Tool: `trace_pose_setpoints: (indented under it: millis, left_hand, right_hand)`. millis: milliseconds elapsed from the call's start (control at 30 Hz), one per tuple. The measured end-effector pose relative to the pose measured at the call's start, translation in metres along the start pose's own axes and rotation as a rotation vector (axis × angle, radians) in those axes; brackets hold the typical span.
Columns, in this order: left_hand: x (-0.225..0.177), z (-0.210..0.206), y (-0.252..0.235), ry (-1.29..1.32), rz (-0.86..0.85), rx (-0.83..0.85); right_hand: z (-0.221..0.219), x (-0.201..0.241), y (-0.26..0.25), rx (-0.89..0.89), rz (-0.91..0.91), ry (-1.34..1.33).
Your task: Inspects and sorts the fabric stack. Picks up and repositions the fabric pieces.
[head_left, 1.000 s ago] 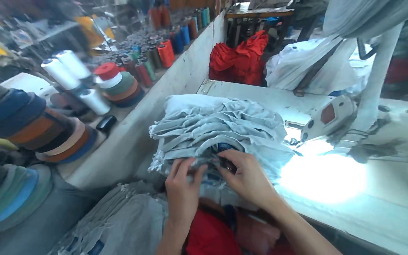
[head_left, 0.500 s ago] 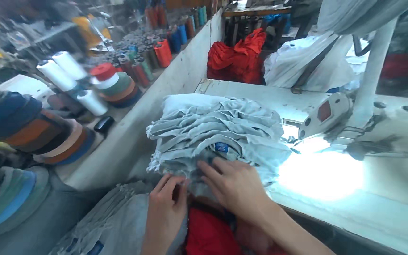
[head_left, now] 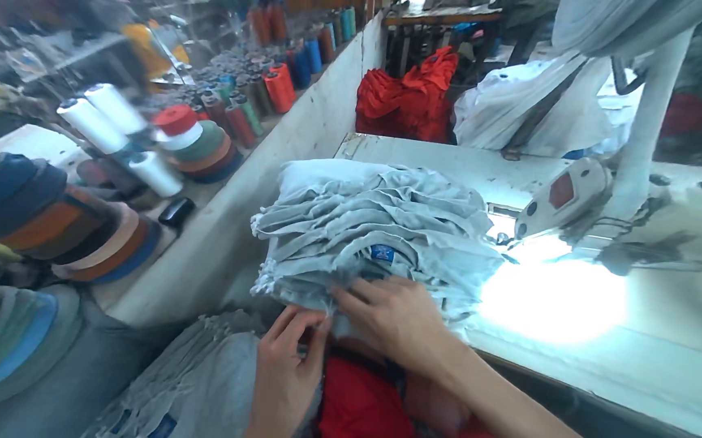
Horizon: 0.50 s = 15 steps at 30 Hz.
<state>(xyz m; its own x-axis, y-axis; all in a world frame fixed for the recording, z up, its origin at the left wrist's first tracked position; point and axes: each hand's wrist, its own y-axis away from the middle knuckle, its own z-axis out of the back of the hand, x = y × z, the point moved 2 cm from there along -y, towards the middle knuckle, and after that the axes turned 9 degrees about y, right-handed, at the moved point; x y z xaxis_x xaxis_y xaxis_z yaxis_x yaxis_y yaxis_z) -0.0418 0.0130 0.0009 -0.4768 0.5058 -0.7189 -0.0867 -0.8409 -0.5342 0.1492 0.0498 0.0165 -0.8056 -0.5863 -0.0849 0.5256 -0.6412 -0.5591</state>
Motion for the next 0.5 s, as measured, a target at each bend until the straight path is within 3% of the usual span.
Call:
trace_pose_setpoints:
  millis: [100,200,400,500]
  left_hand:
    - [0.001,0.002,0.002,0.001,0.009,0.001]
    - [0.008,0.007,0.005,-0.021,0.034,-0.003]
    - [0.008,-0.001,0.001,-0.034,0.099,0.027]
    - [0.005,-0.009,-0.008,-0.046,0.090,0.054]
  right_hand:
    - [-0.001,0.000,0.001,-0.015,-0.017,-0.015]
    - [0.004,-0.013,0.000,0.050,-0.150,-0.035]
    - [-0.005,-0.067,-0.006,0.001,-0.595,-0.091]
    - [-0.011,-0.065,-0.001,0.047,-0.583,-0.103]
